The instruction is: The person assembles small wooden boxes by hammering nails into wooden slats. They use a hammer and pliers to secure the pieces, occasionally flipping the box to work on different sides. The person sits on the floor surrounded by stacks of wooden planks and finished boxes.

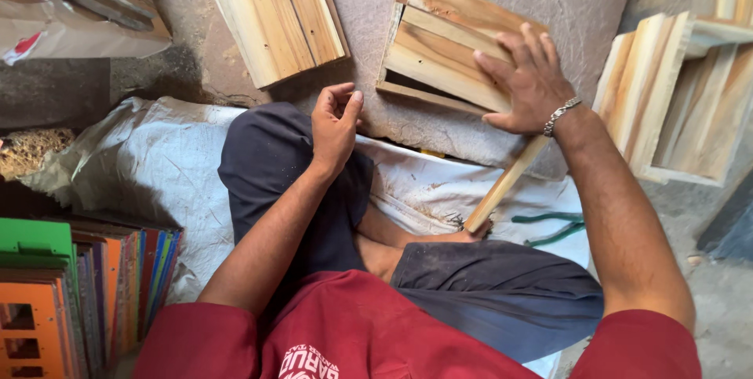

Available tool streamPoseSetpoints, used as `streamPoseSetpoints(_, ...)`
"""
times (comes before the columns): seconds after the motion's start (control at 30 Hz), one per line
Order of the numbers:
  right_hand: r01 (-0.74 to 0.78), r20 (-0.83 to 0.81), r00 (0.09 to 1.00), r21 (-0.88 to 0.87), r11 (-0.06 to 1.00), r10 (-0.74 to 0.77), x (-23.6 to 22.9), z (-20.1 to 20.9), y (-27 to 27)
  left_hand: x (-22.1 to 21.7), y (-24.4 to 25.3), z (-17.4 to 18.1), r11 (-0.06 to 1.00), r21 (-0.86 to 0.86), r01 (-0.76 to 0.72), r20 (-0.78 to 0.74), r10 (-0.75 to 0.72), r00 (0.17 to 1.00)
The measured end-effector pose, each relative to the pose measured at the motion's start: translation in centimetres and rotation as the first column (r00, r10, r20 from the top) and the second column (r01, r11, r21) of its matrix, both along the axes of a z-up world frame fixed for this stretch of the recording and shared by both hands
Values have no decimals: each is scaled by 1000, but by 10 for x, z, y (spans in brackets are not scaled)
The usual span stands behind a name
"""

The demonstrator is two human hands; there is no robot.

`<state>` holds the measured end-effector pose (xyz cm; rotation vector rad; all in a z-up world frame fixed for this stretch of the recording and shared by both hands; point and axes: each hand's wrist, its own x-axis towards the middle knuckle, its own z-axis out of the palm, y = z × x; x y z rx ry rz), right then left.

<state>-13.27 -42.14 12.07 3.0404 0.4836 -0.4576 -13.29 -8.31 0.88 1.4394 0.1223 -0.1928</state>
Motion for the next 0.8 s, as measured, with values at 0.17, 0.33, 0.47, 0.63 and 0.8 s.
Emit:
streamPoseSetpoints(0.17, 383, 28, 903, 402, 832, -429, -45, -9, -2, 14, -11, 12, 965, 262, -24, 346, -71, 936)
streamPoseSetpoints(0.33, 453, -107, 711, 826, 335, -695, -80, -51, 8, 84, -47, 0, 870, 488, -70, 475, -197, 858)
streamPoseSetpoints(0.47, 400, -115, 694, 882, 248, -711, -80, -75, 18, 154, -81, 5, 715, 698, 30, 301, -331, 894)
streamPoseSetpoints(0.63, 435, -16, 657, 824, 363, -753, -84, -89, 23, 163, -101, 30, 521, 815, 255, -22, -411, 911)
streamPoseSetpoints(0.8, 407, -88, 658, 877, 255, -748, -81, -93, 20, 148, -103, 56, 565, 794, 222, -4, -361, 933)
